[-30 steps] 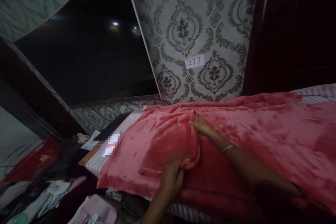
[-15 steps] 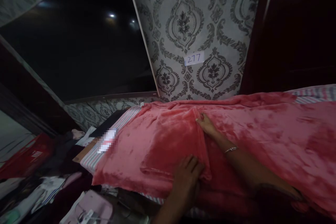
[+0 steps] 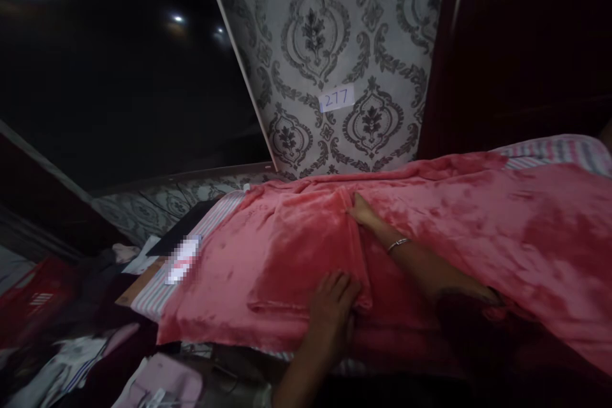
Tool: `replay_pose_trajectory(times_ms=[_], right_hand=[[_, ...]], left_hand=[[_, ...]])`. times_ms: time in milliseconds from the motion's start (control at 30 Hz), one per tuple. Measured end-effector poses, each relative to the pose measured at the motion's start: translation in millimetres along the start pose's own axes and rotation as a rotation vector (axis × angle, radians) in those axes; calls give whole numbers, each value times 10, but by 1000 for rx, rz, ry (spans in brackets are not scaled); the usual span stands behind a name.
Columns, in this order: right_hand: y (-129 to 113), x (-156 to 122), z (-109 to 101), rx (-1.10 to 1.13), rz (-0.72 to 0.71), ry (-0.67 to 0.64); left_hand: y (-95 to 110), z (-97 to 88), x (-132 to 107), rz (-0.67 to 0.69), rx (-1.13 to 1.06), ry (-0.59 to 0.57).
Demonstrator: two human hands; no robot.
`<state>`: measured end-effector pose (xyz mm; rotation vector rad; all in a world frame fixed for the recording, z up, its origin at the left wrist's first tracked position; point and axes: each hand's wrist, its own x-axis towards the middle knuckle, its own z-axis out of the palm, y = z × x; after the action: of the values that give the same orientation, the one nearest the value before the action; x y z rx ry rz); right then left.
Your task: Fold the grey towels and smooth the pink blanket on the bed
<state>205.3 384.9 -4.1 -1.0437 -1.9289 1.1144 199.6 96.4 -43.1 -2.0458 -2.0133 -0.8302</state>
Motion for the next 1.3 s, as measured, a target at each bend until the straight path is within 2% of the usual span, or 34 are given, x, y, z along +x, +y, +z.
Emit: replay_pose_trajectory(times_ms=[133,267,367,533,633,733,800,900,1067,1200,1300], right_hand=[[37,-252,-106,-20,97,-20],[60,-688,-157,43,37,-59],[120,-1060,-149,134,-33,-77],[173,-1580,-224,204,-55,-130],[82,-1732,-335,231,-6,-208],[-78,-1766,-402,335,95,-289],[-187,-1762,-408,433,152,-298],[-302,-1764,-394,524,226,-279],[-280,-1807,-421,486,229,-282],[-87,-1832,-453,317,147,-239],[146,-1786,-442,206,25,-229]], left_hand=[[19,-26,0,24,-5,-56],[42,-53,0,16,1,-71],[78,-75,15,0,-7,-46],[154,-113,65,2,17,42],[201,-151,111,29,53,81],[229,-217,140,42,102,98],[211,-284,123,15,158,115],[85,-423,16,-105,230,120],[-355,-717,-327,-379,326,66],[-695,-877,-609,-564,303,181],[-867,-841,-774,-620,143,275]])
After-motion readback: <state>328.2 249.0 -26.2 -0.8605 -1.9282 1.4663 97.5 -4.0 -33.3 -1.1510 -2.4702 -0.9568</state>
